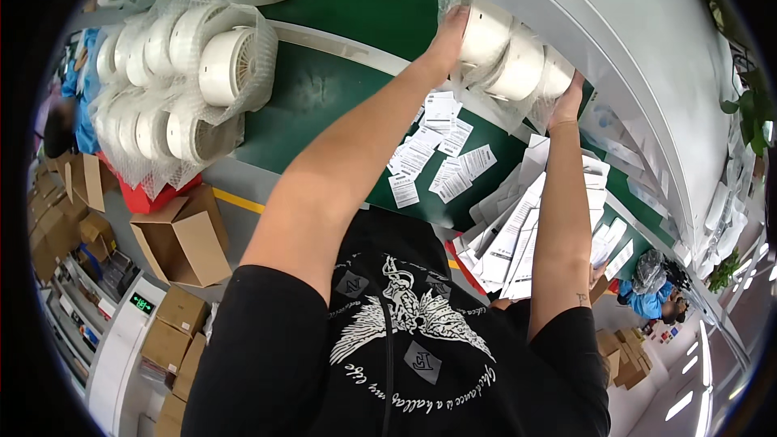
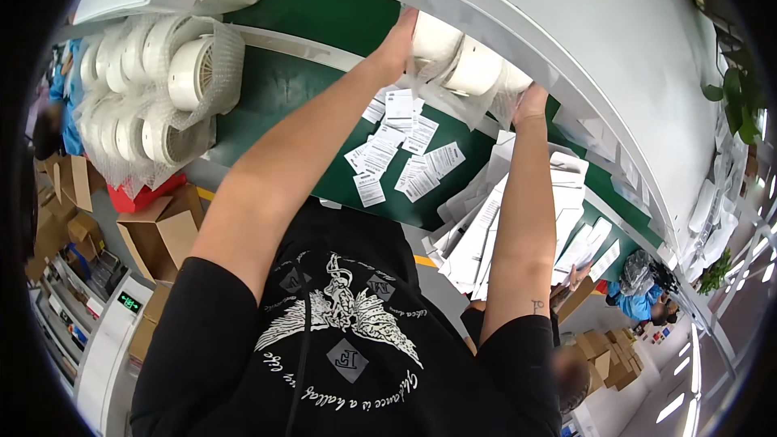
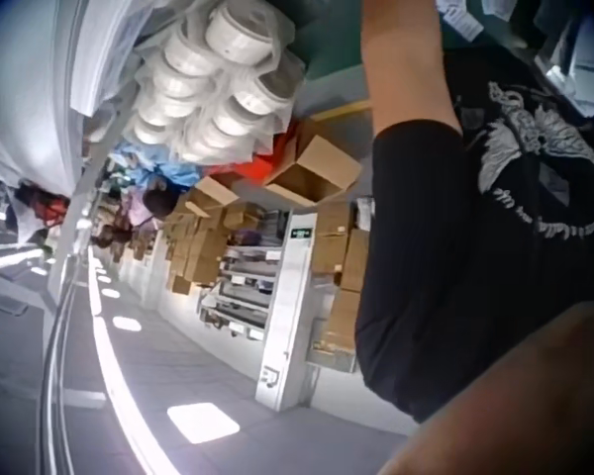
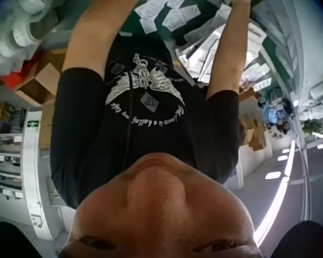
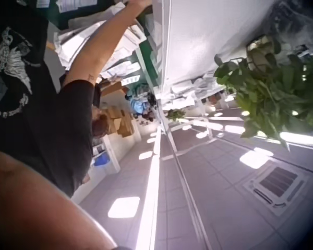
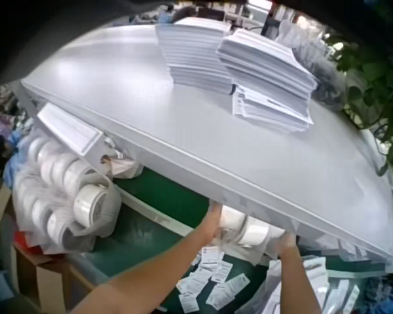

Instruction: Packing fans and instruction manuals into cardboard boxes at an assembly station.

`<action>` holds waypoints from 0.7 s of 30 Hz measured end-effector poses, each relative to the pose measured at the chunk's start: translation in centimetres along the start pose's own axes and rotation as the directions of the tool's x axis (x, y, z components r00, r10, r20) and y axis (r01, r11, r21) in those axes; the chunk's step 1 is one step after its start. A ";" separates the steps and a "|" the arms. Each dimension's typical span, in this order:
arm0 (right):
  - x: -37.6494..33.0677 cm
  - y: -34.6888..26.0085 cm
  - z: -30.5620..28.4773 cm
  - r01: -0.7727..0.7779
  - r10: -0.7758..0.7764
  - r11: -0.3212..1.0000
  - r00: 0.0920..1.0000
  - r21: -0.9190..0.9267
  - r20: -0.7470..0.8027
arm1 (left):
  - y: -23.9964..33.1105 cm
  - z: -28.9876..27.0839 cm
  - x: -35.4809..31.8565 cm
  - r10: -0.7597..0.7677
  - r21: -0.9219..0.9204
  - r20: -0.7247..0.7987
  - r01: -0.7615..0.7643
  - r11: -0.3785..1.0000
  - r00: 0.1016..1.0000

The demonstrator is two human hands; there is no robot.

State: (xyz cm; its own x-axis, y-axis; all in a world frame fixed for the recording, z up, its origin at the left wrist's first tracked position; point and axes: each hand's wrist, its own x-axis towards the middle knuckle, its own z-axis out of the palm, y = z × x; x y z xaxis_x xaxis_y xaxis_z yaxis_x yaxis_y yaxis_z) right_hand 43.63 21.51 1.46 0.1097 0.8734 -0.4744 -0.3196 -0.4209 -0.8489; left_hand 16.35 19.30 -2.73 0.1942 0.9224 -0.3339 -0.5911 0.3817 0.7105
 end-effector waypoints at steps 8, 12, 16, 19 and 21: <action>-14.3 -1.6 5.3 0.250 -0.253 0.968 0.960 -0.040 -0.123 | 5.8 -0.6 -9.9 0.200 -0.039 0.104 -0.197 0.980 0.974; -26.9 2.3 7.2 0.131 -0.115 0.986 0.982 -0.106 0.147 | 10.3 -5.3 -23.3 0.100 0.046 0.017 -0.101 0.994 0.995; -33.5 0.1 15.3 0.161 0.040 0.927 0.857 -0.340 0.514 | 13.9 -7.9 -34.2 0.006 -0.104 -0.453 -0.059 0.993 0.892; -35.9 -1.6 19.6 0.538 -0.109 0.728 0.703 -0.425 0.703 | 17.5 -12.5 -41.8 0.491 -0.090 -0.131 -0.503 0.859 0.861; -37.9 -4.3 23.9 0.682 -0.185 0.610 0.618 -0.404 0.764 | 21.2 -11.2 -43.7 0.597 -0.158 -0.371 -0.682 0.714 0.711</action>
State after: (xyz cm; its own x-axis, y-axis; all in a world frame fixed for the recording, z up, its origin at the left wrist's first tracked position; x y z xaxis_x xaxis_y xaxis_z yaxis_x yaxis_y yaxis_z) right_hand 18.40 -3.90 28.68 -0.5920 0.8048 0.0421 0.2602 0.2403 -0.9352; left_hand -13.47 -13.55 19.99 -0.5056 0.8617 -0.0428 -0.6783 -0.3663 0.6369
